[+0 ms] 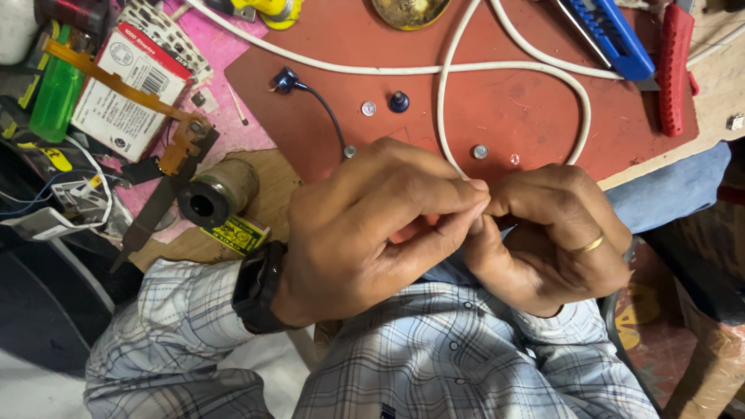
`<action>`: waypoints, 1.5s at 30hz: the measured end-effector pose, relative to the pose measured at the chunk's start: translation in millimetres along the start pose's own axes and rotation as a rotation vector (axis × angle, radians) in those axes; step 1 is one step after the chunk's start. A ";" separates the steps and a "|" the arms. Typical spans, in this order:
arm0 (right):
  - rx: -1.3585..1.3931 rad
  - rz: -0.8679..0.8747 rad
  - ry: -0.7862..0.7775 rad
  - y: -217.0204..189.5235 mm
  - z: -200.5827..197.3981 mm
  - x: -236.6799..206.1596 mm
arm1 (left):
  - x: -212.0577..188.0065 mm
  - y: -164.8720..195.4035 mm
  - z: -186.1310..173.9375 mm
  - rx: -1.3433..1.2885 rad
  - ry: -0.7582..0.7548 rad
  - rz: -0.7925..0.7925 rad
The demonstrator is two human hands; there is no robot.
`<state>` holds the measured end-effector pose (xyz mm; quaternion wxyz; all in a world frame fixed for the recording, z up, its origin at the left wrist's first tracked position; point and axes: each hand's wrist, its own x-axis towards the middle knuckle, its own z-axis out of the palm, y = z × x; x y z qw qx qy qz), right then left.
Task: The person holds a white cable and repeatedly twists and adjusts its exposed end with both hands. The person occasionally picks up a small metallic component from the workbench and places it near the cable end, then continues twisting the cable.
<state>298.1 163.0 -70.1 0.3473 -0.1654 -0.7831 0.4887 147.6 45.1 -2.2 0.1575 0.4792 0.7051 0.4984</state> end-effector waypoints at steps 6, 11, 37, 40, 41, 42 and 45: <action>0.010 0.080 -0.026 -3.1 -6.1 -1.3 | -0.2 1.1 2.6 -0.072 0.002 -0.049; 0.022 0.134 -0.007 -4.6 -4.5 -2.1 | -0.2 -0.6 1.2 -0.138 -0.029 -0.100; 0.061 0.134 0.071 8.3 2.9 -17.1 | -8.9 -16.5 -3.0 -0.381 -0.175 -0.185; 0.052 0.147 0.068 7.1 2.8 -18.3 | -11.2 -19.7 -1.1 -0.483 -0.177 -0.220; 0.054 0.148 0.068 7.0 2.8 -18.5 | -12.1 -20.2 -0.4 -0.532 -0.180 -0.254; 0.055 0.149 0.068 6.8 2.7 -18.7 | -13.6 -19.5 0.0 -0.596 -0.187 -0.309; 0.071 0.142 0.081 7.7 3.5 -17.9 | -14.5 -19.2 1.1 -0.678 -0.189 -0.369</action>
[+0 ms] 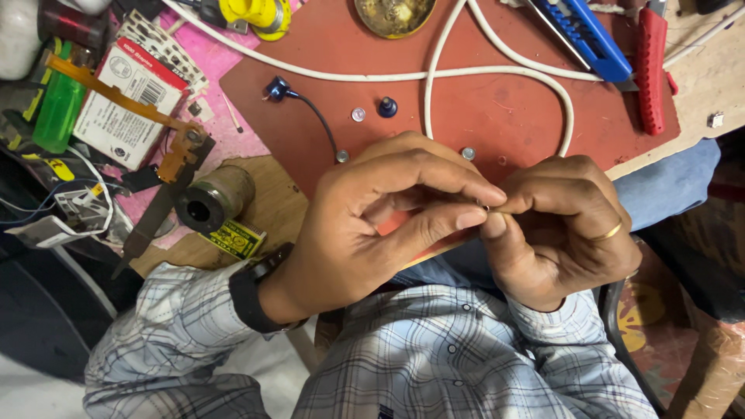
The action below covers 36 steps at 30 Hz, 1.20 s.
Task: The person holds a white cable and repeatedly twists and adjusts its exposed end with both hands. The person occasionally picks up a small metallic component from the workbench and places it near the cable end, then continues twisting the cable.
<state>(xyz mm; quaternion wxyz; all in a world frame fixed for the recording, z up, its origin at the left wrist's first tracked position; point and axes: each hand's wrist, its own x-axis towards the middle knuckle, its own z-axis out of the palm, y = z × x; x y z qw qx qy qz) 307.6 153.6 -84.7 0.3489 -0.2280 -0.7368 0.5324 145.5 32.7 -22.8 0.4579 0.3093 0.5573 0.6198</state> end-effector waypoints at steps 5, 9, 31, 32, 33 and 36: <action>-0.021 0.018 -0.015 -2.4 -2.0 2.2 | 2.5 2.2 -1.2 0.087 -0.004 0.030; -0.020 0.015 -0.022 -3.8 -3.7 4.3 | 5.3 6.7 2.4 0.145 0.025 0.049; 0.062 -0.118 -0.083 1.0 -6.3 18.7 | 7.9 4.1 5.3 0.254 0.083 0.098; 0.065 -0.119 -0.081 1.5 -6.0 19.0 | 8.1 4.4 5.5 0.251 0.088 0.091; 0.069 -0.119 -0.078 2.1 -5.8 19.1 | 8.5 4.5 6.0 0.246 0.091 0.089; 0.094 -0.109 -0.056 4.8 -4.4 19.8 | 10.4 4.7 6.4 0.227 0.093 0.087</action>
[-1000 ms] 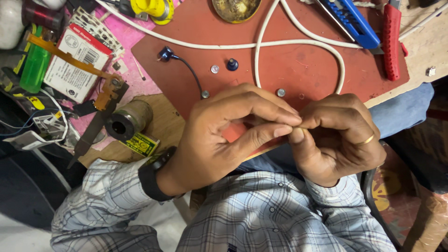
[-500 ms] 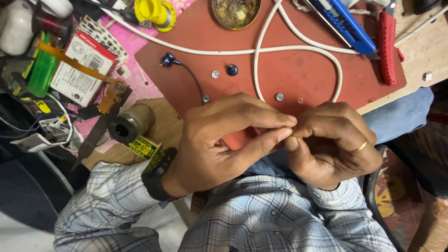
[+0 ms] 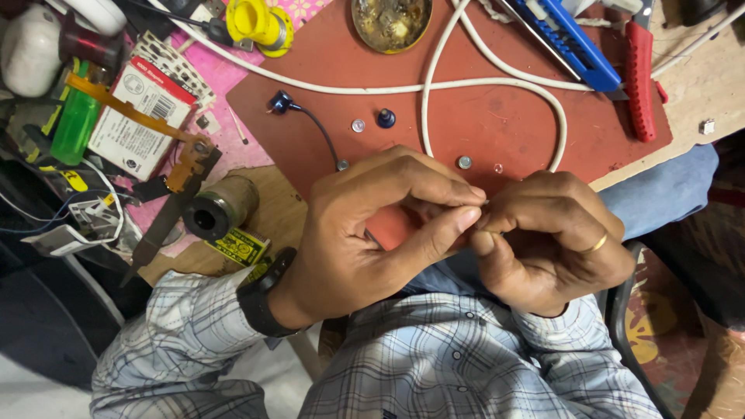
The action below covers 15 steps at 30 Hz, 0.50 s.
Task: The person holds a white cable and repeatedly twists and adjusts its exposed end with both hands. The person occasionally picks up a small metallic component from the workbench and places it near the cable end, then continues twisting the cable.
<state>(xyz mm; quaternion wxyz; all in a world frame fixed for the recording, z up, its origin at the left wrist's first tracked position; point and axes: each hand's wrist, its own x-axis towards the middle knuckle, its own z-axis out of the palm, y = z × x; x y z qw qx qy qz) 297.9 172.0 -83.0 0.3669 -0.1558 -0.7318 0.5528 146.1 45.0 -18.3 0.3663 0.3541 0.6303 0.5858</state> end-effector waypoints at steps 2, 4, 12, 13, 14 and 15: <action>0.002 0.006 0.007 0.9 -0.8 0.5 | 0.4 0.7 -0.2 -0.037 -0.007 0.003; -0.007 0.033 0.011 -0.3 -2.6 0.5 | -0.7 1.7 0.6 -0.069 -0.017 0.013; 0.044 0.144 0.066 -8.7 -5.5 1.5 | -5.5 3.5 0.2 -0.052 -0.058 0.019; 0.043 0.148 0.070 -9.1 -4.6 1.5 | -6.1 3.2 0.0 -0.063 -0.065 0.010; 0.041 0.155 0.070 -9.7 -4.6 1.6 | -6.3 3.2 -0.3 -0.075 -0.072 0.001; 0.039 0.161 0.069 -10.1 -4.5 1.6 | -6.8 3.1 0.1 -0.096 -0.078 -0.015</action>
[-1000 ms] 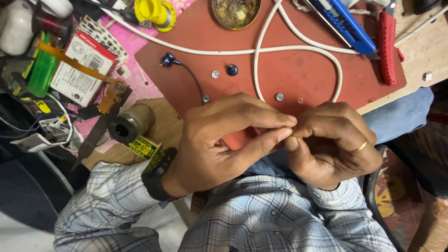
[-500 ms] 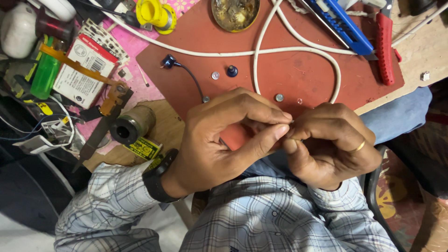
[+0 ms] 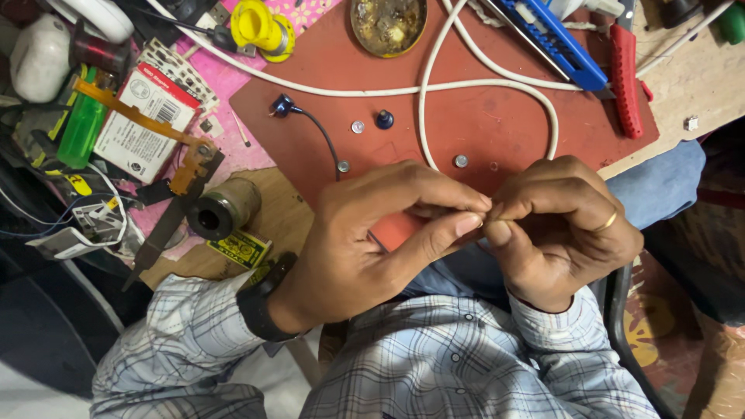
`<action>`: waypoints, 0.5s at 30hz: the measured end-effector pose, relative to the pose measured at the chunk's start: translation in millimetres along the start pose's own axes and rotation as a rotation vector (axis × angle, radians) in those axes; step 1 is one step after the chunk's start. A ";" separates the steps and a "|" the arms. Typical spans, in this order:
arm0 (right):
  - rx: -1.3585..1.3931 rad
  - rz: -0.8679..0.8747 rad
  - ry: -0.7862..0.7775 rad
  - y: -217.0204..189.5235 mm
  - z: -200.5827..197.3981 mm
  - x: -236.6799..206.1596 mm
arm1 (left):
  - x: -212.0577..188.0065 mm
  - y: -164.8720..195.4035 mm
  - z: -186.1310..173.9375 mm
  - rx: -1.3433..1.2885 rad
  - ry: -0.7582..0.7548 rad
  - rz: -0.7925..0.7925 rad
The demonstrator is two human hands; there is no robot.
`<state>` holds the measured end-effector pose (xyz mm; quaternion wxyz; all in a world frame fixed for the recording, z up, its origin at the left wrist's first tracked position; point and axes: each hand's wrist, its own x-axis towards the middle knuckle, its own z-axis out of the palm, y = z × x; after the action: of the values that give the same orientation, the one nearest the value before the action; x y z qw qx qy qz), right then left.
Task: The person holds a white cable and repeatedly twists and adjusts its exposed end with both hands. The person occasionally picks up a small metallic component from the workbench and places it near the cable end, then continues twisting the cable.
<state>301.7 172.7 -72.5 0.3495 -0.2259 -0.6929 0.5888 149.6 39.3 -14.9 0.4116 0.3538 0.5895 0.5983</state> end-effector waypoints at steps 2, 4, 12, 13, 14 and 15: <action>-0.007 0.007 -0.011 -0.6 -0.4 0.0 | -0.2 -0.7 -0.1 -0.034 -0.012 -0.014; -0.016 0.000 -0.021 -0.8 -1.0 0.1 | -0.8 -1.5 0.0 -0.038 -0.022 -0.013; -0.045 -0.082 -0.083 -0.8 -1.6 1.9 | -2.4 -4.2 0.8 -0.040 -0.016 -0.025; -0.037 -0.086 -0.091 -1.4 -1.4 2.7 | -2.0 -4.2 0.8 -0.045 -0.013 -0.026; -0.034 -0.096 -0.100 -1.5 -1.3 3.1 | -2.1 -4.7 0.7 -0.050 -0.009 -0.028; -0.032 -0.105 -0.109 -2.1 -0.9 3.8 | -2.0 -4.7 0.7 -0.054 -0.006 -0.029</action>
<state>300.1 175.6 -69.6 0.3382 -0.1624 -0.7310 0.5700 151.4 37.6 -19.5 0.4313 0.3357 0.5768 0.6071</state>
